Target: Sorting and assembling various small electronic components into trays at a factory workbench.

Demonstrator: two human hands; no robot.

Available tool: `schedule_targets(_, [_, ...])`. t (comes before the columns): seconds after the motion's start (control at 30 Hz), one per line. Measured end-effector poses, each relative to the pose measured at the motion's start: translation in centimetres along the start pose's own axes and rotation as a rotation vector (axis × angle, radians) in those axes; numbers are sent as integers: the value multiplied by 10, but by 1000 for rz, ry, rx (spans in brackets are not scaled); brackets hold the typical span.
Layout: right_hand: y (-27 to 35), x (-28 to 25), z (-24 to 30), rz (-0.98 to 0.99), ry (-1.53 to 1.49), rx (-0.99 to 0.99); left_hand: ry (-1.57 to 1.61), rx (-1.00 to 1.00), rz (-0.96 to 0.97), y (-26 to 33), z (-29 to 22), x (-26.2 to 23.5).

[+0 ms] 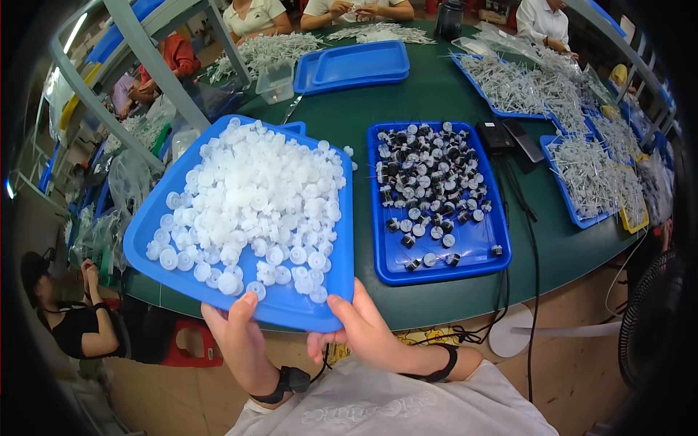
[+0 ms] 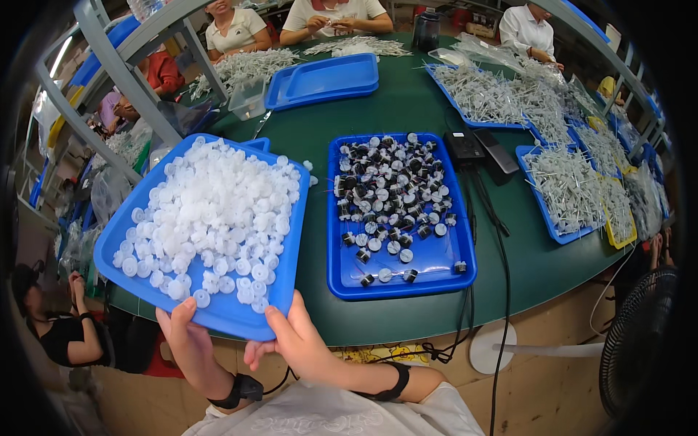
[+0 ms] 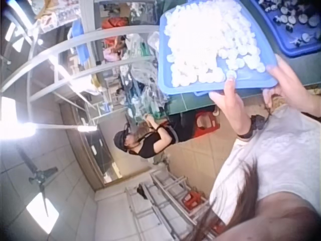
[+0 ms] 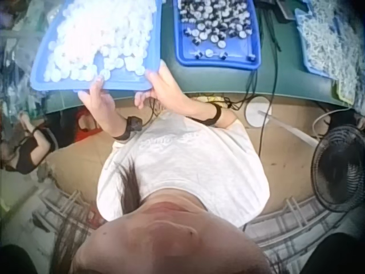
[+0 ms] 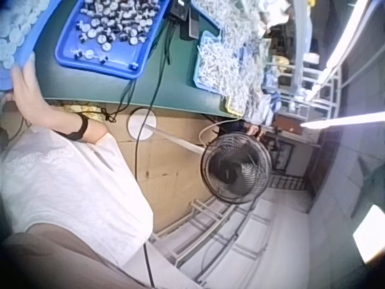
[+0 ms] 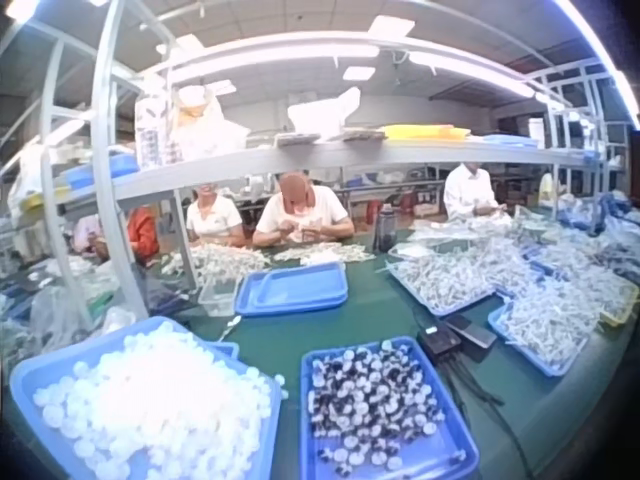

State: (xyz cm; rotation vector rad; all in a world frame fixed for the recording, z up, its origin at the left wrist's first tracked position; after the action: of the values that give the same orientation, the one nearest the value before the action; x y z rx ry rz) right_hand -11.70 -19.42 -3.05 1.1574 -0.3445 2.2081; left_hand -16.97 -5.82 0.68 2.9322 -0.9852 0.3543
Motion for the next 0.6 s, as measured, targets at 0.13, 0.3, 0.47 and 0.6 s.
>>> schedule_targets(0.13, [2,5,-1,-10,-53,-17,-28,17,26,-3,-3,-1])
schedule_targets(0.3, [2,12,-2,-30,-32,-16,-14,0,20,-9,-4,-2])
schedule_targets(0.47, [-2,7,-5,-20,-49,-75,-2,-36,44,-11,-4,-1])
schedule_targets(0.6, [6,17,-1,-37,-33,-15,-4,35,43,-5,-5,-12])
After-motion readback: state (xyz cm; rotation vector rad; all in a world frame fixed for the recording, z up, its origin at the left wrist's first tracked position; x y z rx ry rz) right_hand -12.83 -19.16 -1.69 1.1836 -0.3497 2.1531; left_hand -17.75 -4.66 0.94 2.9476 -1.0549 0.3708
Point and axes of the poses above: each hand's wrist, its own y-axis away from the middle knuckle, its own x-axis out of the palm, z = x × y, the point moved 1 cm from there along -y, towards the middle knuckle, and after that the axes turned 3 degrees about -x, right-handed, at the moved point
